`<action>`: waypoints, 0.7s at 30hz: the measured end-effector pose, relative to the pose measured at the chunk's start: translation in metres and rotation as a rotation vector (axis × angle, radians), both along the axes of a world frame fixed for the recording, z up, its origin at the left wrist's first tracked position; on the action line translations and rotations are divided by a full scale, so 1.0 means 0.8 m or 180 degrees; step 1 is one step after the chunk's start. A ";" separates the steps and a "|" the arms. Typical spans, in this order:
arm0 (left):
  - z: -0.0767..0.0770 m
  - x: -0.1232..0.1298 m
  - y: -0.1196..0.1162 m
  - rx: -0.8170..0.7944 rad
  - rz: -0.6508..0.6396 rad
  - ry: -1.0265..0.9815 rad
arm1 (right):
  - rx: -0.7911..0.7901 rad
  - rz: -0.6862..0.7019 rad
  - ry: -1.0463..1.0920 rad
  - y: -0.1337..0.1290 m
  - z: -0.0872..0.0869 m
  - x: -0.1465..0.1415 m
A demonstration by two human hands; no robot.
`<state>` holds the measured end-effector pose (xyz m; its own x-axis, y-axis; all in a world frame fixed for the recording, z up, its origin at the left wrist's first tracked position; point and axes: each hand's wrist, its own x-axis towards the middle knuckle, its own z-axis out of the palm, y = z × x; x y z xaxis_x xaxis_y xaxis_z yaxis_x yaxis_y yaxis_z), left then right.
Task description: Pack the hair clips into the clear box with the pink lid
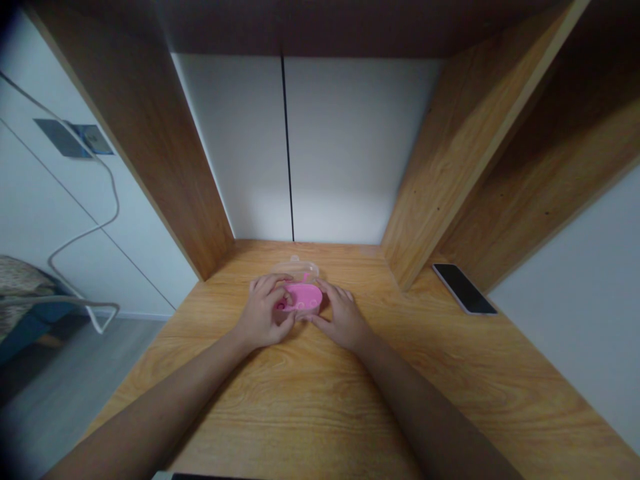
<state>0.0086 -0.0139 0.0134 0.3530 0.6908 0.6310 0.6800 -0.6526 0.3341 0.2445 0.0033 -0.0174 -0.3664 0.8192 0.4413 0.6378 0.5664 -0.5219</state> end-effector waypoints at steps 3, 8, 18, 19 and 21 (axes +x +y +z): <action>0.002 0.000 -0.001 0.0014 0.0036 0.0005 | -0.0002 -0.0011 -0.0013 -0.001 0.001 0.000; 0.006 0.001 -0.002 -0.0005 0.0112 0.0043 | -0.0016 -0.0007 -0.0011 -0.001 0.001 -0.001; 0.002 0.001 -0.002 -0.0141 0.0005 -0.0043 | -0.0072 0.0015 0.0079 -0.001 0.001 -0.001; 0.003 0.001 -0.002 -0.0142 -0.0014 -0.0055 | -0.0065 0.0017 0.0080 -0.002 0.001 0.000; 0.003 0.001 -0.002 -0.0132 -0.0058 -0.0076 | -0.0047 0.0019 0.0075 -0.002 0.001 0.000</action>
<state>0.0097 -0.0157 0.0160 0.3511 0.7100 0.6104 0.6596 -0.6502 0.3770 0.2445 0.0020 -0.0169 -0.3610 0.8234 0.4378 0.6218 0.5624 -0.5450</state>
